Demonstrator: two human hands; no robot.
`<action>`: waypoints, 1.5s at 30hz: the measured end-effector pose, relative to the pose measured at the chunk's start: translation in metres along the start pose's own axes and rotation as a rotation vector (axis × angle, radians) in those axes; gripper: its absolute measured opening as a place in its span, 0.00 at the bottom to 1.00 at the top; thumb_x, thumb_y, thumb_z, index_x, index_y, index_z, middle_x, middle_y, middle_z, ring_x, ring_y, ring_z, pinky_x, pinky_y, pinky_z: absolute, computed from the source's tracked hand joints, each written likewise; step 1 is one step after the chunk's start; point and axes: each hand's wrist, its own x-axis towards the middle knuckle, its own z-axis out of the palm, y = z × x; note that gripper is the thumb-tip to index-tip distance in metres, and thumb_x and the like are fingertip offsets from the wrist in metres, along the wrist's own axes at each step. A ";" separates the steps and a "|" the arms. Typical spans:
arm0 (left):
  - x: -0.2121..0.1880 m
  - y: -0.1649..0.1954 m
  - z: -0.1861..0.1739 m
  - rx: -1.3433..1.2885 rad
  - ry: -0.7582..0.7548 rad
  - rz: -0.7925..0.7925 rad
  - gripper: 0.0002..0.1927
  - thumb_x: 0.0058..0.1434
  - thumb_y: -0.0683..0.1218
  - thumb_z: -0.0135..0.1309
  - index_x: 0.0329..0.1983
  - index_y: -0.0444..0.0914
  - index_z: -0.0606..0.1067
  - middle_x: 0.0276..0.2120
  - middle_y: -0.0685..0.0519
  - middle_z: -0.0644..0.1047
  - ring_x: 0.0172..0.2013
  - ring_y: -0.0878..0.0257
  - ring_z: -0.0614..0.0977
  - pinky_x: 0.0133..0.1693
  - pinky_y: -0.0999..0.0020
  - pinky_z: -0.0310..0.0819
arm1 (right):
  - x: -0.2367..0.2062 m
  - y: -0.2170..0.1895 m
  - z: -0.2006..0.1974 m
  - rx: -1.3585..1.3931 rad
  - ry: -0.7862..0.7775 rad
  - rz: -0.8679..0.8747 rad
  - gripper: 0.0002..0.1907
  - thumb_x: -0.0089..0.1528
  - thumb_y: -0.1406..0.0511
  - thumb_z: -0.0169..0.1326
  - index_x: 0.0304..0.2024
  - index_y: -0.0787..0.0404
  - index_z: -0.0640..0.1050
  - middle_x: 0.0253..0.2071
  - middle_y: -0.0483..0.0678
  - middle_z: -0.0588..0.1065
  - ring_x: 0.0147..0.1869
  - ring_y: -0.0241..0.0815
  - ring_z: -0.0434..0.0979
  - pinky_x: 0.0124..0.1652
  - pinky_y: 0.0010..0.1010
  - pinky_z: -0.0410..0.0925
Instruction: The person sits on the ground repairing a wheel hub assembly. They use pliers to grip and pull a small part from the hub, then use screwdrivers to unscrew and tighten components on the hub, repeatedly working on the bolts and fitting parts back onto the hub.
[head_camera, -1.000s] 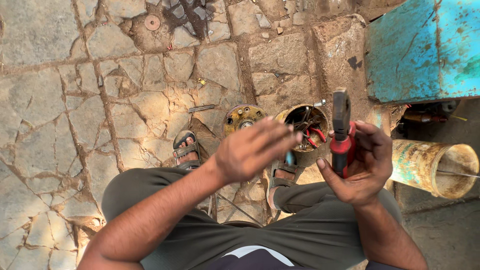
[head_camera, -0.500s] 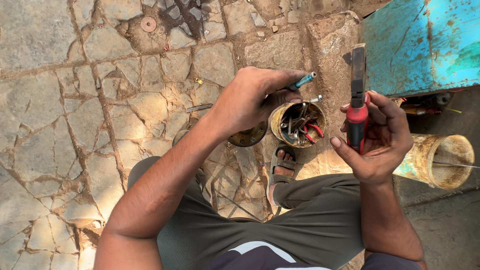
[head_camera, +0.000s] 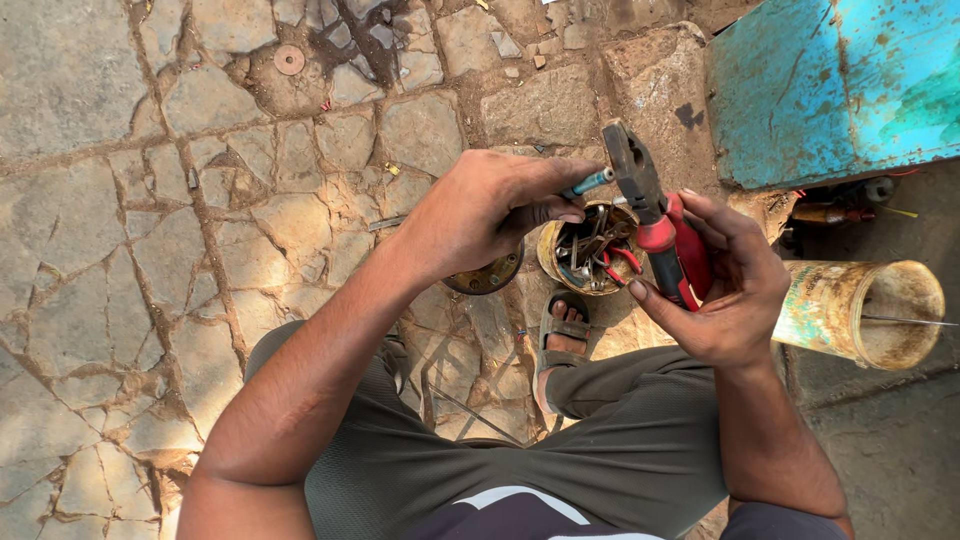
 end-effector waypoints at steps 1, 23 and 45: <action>0.000 -0.001 0.000 0.015 -0.010 0.001 0.22 0.66 0.43 0.61 0.63 0.39 0.73 0.41 0.48 0.83 0.42 0.52 0.87 0.43 0.59 0.80 | 0.000 -0.001 0.000 -0.012 0.002 -0.006 0.43 0.55 0.73 0.70 0.70 0.69 0.66 0.64 0.57 0.73 0.70 0.42 0.73 0.70 0.31 0.67; 0.003 0.003 0.000 0.007 -0.107 -0.062 0.17 0.64 0.43 0.61 0.57 0.39 0.78 0.40 0.45 0.83 0.40 0.49 0.86 0.41 0.59 0.80 | 0.004 -0.006 0.003 -0.035 0.066 -0.057 0.39 0.57 0.73 0.70 0.68 0.70 0.68 0.63 0.57 0.74 0.68 0.41 0.75 0.70 0.30 0.68; 0.006 0.012 0.002 -0.106 -0.182 -0.062 0.11 0.62 0.46 0.64 0.46 0.38 0.80 0.34 0.51 0.85 0.34 0.58 0.88 0.36 0.65 0.80 | -0.027 0.003 -0.004 -0.028 0.028 -0.090 0.38 0.55 0.74 0.68 0.65 0.68 0.65 0.64 0.57 0.72 0.68 0.40 0.73 0.69 0.31 0.67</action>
